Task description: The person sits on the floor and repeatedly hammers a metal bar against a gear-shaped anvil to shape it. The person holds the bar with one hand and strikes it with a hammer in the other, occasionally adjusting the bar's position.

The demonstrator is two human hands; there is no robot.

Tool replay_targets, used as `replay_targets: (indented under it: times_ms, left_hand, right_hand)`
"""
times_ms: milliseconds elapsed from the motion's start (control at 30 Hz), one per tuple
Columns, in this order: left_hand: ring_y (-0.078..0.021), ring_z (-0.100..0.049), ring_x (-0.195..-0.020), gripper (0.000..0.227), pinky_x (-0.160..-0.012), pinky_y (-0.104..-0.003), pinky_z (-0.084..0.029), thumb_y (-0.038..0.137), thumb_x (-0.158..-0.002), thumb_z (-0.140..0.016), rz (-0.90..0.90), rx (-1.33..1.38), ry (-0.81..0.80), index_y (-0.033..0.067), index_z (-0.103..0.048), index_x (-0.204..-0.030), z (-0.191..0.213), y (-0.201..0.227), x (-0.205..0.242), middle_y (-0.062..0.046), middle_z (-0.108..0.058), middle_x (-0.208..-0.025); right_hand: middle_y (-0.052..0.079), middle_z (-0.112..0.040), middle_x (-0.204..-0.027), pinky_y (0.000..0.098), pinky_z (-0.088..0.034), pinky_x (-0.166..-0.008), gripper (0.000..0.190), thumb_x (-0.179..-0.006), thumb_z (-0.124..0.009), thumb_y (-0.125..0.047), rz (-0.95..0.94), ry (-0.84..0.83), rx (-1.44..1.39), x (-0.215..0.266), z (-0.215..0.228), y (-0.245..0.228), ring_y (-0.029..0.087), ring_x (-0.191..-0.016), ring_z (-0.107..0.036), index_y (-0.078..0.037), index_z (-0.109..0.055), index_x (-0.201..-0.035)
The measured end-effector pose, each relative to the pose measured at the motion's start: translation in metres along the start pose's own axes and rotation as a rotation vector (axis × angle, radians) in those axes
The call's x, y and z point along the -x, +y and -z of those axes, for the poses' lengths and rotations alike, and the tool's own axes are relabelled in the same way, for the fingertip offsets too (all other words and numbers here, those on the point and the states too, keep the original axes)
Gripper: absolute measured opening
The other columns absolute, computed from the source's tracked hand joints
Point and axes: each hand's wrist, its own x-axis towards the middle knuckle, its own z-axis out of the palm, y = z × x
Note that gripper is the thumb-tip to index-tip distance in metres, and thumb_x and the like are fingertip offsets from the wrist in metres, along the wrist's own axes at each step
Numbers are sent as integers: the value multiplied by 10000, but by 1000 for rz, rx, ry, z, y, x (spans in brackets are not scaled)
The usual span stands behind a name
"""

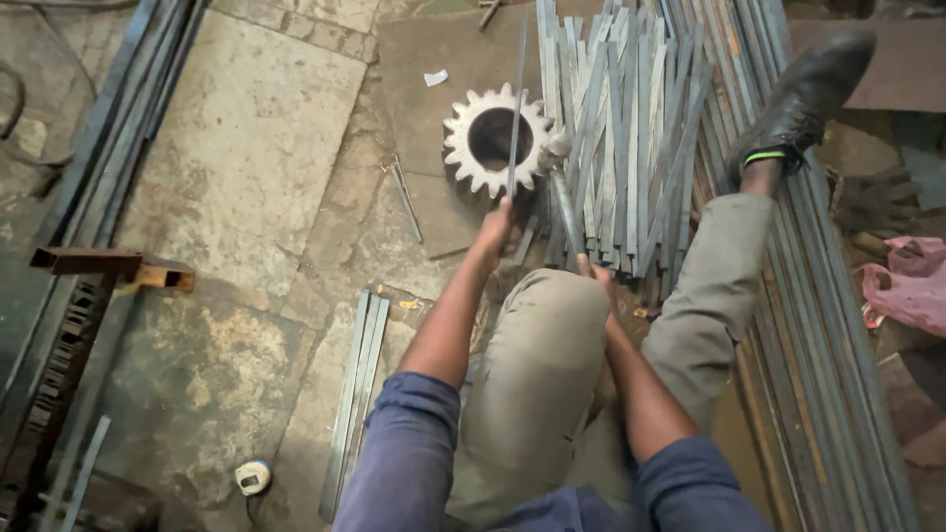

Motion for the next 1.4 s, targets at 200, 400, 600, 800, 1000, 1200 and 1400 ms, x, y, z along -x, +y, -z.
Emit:
replay_targets:
  times_ms: [200,400,600,800,1000,1200,1400]
  left_hand:
    - [-239,-499,-494,884,-476,-436,-378,790,-985,-266,-110,-516,149,12,-542,-668,40,-59,33,-97,-478,-551]
    - [-180,-518,-806,873,-681,-350,-415,765,-1082,-374,-285,-471,214,-45,-671,-1220,73,-103,97,18,-556,-836]
    - [-127,-395,-417,641,-400,-312,-292,726,-941,-452,171,-65,83,133,-673,-1044,87,-105,173,24,-464,-575]
    - [-94,-293,-380,569,-386,-299,-224,748,-925,-477,216,-27,59,186,-550,-876,93,-99,195,56,-376,-530]
    - [-104,-292,-369,617,-377,-312,-225,756,-941,-467,214,-75,55,172,-456,-742,104,-107,198,51,-349,-502]
    - [-109,-309,-369,622,-379,-314,-226,745,-936,-474,196,-98,96,187,-424,-666,105,-110,204,50,-356,-501]
    - [-101,-283,-373,638,-383,-307,-214,745,-956,-486,207,-83,60,180,-423,-666,116,-125,201,59,-329,-500]
  right_hand:
    - [-25,-540,-632,325,-420,-544,617,-1029,-542,-580,92,61,-77,7,16,4,91,-595,-491,-60,-571,-699]
    - [-25,-504,-638,309,-356,-525,574,-1046,-566,-557,238,94,-192,17,48,-64,96,-578,-455,-60,-595,-761]
    - [-4,-541,-676,286,-365,-531,531,-1052,-583,-521,382,117,-174,-6,37,-115,95,-587,-490,-34,-621,-843]
    - [21,-586,-616,263,-399,-473,563,-1027,-587,-533,166,151,153,-38,6,-93,92,-514,-542,-21,-719,-832]
    - [-14,-484,-540,260,-341,-358,578,-1023,-528,-586,184,76,-320,-28,37,-175,75,-407,-449,-71,-598,-770]
    - [-9,-496,-621,294,-358,-445,612,-1069,-522,-612,523,118,-342,-43,29,-165,110,-502,-479,-59,-567,-812]
    - [44,-554,-569,378,-421,-484,657,-995,-548,-641,-125,24,60,-75,4,-68,182,-488,-541,-43,-642,-738]
